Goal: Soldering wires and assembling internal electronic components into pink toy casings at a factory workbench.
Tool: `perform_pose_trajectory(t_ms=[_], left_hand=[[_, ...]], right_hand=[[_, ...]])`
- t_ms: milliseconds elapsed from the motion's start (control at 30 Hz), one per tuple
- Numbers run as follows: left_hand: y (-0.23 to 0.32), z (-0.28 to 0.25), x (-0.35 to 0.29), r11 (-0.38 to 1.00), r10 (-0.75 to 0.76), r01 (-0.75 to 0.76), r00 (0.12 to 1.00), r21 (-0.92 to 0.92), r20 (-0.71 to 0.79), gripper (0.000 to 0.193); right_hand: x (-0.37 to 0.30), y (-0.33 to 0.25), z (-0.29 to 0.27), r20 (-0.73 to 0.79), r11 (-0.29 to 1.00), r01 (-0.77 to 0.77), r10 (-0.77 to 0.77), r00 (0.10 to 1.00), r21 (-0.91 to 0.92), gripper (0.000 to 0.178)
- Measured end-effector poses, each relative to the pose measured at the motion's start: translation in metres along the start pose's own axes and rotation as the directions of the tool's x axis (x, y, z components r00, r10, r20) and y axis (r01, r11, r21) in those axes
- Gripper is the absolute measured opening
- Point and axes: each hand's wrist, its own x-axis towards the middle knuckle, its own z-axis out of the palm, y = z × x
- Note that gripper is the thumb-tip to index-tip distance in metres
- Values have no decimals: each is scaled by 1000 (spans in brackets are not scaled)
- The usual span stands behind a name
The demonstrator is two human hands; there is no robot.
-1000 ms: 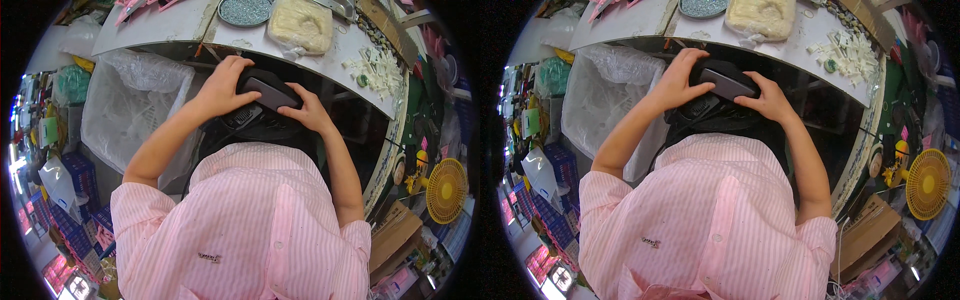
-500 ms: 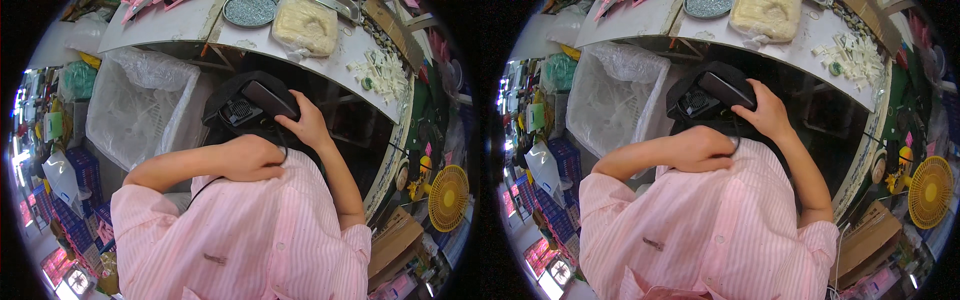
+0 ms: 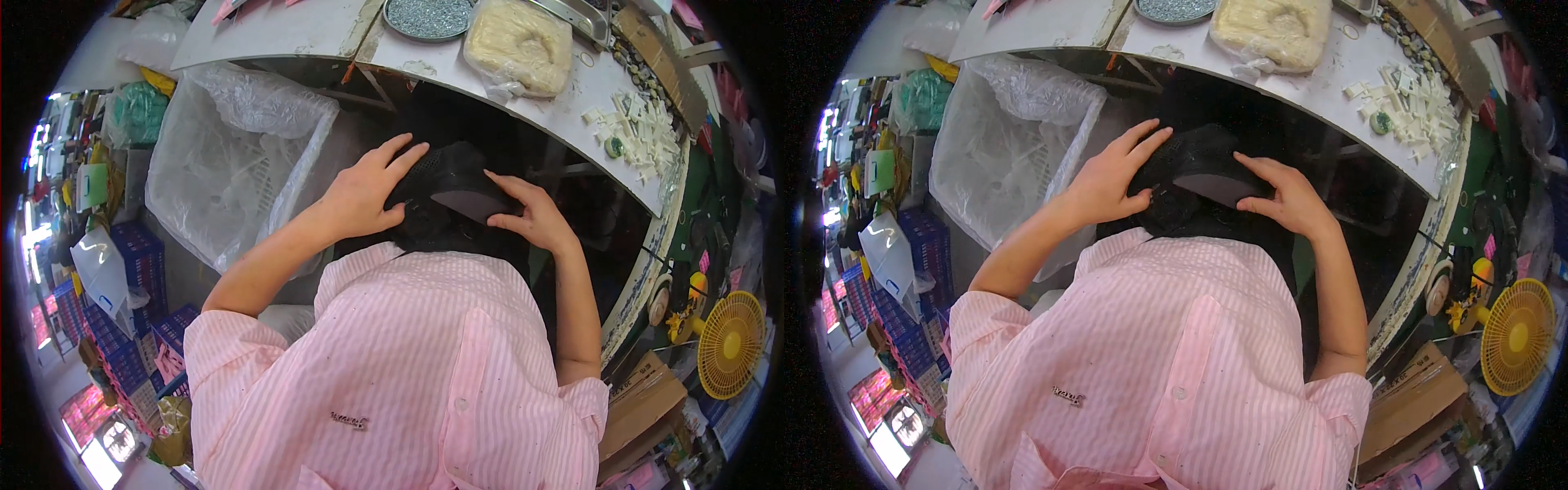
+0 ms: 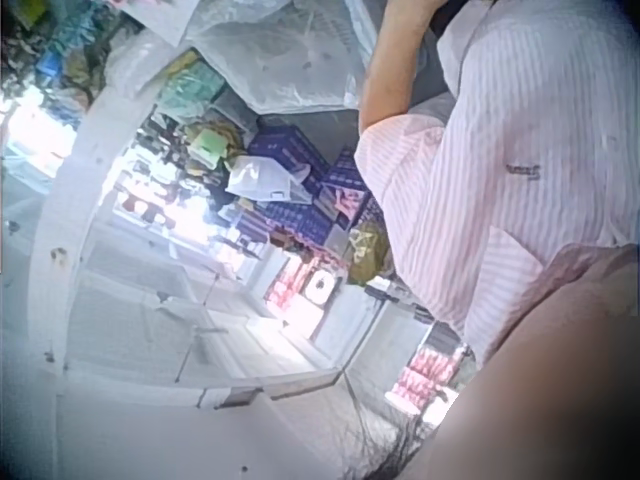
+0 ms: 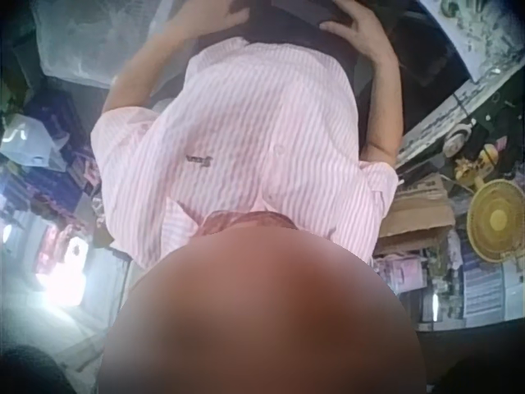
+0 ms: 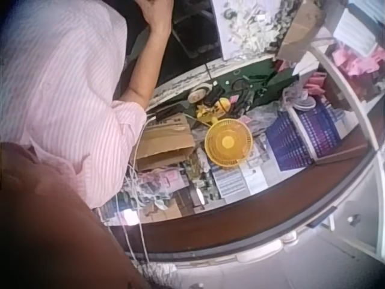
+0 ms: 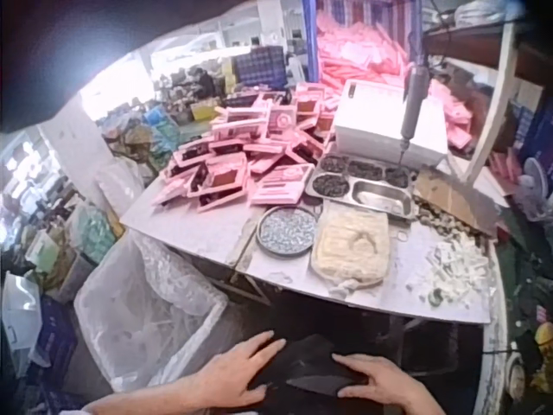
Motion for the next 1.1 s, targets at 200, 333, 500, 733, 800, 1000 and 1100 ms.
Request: perform_pose_trajectory(t_ms=[200,333,500,733,800,1000,1100], left_hand=[[-12,-8,16,991,121,-93,938,100,-325,34],[3,-3,39,999,49,-49,939,10,-342,34],[39,25,19,978,-2,34,988,205,-151,98],[19,-1,15,985,-116,138,973,100,-198,96],[-5,-10,7,983,-78,119,959,138,-273,70],[-41,2,-3,988,-149,154,965,9,-214,37],[-23,8,-5,977,-201,172,941,-126,-272,34]], right_hand=[[4,-15,31,-199,904,23,-119,973,-427,87],[13,-3,54,-333,832,7,-229,915,-554,94],[17,3,44,-358,827,-48,-189,914,-559,82],[10,-13,16,-270,812,-39,-147,952,-582,74],[6,-16,9,-221,807,-12,-148,964,-591,73],[-3,-19,6,-179,772,-56,-75,981,-633,80],[-8,-17,14,-197,782,-71,-67,978,-620,88]])
